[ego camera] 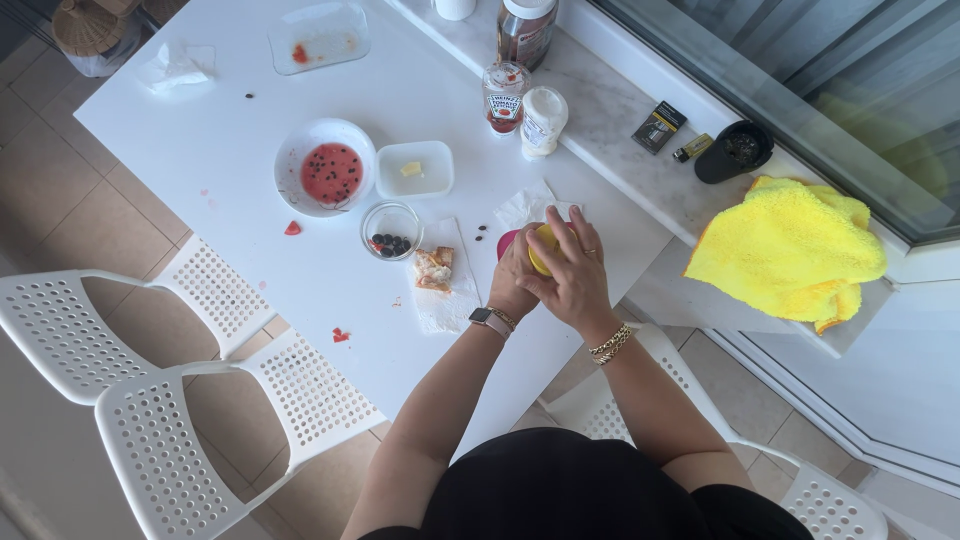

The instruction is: Clearing dirty dishes from a balcony table and putting away food containers in the kitchen.

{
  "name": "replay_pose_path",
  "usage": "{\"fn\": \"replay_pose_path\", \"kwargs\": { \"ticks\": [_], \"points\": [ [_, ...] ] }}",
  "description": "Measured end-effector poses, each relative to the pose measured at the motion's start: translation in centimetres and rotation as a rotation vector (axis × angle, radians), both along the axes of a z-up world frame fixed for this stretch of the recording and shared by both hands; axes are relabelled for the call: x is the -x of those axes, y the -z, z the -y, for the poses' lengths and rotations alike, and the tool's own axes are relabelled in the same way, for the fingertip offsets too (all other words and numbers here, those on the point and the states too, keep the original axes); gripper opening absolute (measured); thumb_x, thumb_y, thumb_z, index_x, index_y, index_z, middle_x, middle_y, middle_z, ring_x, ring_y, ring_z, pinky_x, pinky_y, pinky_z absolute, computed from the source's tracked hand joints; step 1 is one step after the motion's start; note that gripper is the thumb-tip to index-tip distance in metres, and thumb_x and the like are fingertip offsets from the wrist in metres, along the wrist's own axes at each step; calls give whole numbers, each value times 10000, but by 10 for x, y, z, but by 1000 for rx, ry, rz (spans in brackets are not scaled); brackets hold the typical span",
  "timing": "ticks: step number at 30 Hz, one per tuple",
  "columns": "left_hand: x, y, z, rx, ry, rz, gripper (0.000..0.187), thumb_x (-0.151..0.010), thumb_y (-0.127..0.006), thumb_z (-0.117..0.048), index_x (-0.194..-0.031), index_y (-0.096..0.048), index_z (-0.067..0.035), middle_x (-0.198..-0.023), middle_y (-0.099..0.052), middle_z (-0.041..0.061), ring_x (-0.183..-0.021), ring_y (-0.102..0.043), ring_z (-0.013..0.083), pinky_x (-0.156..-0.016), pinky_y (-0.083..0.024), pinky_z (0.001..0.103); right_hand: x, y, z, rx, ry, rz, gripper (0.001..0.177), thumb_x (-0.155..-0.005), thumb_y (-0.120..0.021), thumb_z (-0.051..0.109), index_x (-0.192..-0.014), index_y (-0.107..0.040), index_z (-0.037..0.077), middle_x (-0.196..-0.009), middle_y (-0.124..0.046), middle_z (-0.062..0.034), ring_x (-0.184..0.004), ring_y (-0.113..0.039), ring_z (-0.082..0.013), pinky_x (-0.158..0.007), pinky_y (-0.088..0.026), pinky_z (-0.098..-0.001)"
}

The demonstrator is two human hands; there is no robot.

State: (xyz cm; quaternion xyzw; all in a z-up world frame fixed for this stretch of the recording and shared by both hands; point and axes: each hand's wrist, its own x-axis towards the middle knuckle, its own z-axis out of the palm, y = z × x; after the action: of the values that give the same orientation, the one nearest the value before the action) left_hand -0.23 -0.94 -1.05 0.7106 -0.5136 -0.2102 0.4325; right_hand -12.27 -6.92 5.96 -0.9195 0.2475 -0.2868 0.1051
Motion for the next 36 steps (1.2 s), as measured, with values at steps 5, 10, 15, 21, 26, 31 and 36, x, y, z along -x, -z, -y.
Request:
{"fn": "replay_pose_path", "kwargs": {
  "ticks": [5,10,15,21,26,31,36],
  "points": [
    [3,-27,-3,-24,-13,-66,753,-794,-845,-325,-1399,-447,-120,-1301,-623,116,-1217,-620,321,-996,-526,426,14,1,5,90,136,-84,612,-965,-524,648,-1346,-714,208,-1605,-435,-142,-1525,-297,-375,-1208,-251,-592],
    [1,-30,-4,-6,0,-110,839,-705,-907,-351,-1371,-452,-120,-1283,-632,102,-1205,-624,317,-1002,-529,419,42,8,1,78,179,-53,518,-999,-595,546,-1318,-717,157,-1578,-464,-123,-1511,-353,-369,-1204,-301,-536],
    [0,-27,-4,-28,14,-63,981,-668,-947,-402,-1433,-411,-103,-1393,-575,112,-1306,-541,336,-1112,-441,443,57,20,0,-406,-22,338,479,-961,-753,370,-1352,-583,153,-1602,-481,-101,-1481,-498,-328,-1156,-472,-422],
    [-2,-41,-24,-93,-34,154,1215,-566,-959,-322,-1513,-249,-49,-1510,-394,184,-1459,-294,386,-1169,-226,526,35,53,12,-522,-103,271,1138,-794,-841,484,-1628,-189,66,-1618,-394,-179,-1494,-400,-355,-1209,-375,-492],
    [-8,44,-58,-4,-202,-118,854,-852,-737,-237,-1555,-291,-44,-1545,-433,212,-1442,-412,365,-1176,-353,458,31,81,27,-374,-31,88,1210,-642,-890,505,-1585,-261,80,-1631,-323,-209,-1521,-270,-387,-1197,-343,-534],
    [-10,24,-50,-244,-378,-627,495,-986,-599,-311,-1376,-468,-35,-1337,-640,204,-1142,-655,352,-951,-533,420,27,82,26,-481,-52,84,1098,-618,-908,487,-1522,-395,132,-1664,-238,-232,-1533,-283,-393,-1160,-431,-498],
    [-6,61,-48,-70,-315,-432,307,-1015,-617,-276,-1155,-521,-20,-1320,-607,204,-1300,-588,316,-1002,-515,410,26,67,20,-583,-40,171,1103,-628,-917,475,-1507,-380,81,-1631,-295,-168,-1468,-407,-345,-1146,-465,-448]
  ]
}}
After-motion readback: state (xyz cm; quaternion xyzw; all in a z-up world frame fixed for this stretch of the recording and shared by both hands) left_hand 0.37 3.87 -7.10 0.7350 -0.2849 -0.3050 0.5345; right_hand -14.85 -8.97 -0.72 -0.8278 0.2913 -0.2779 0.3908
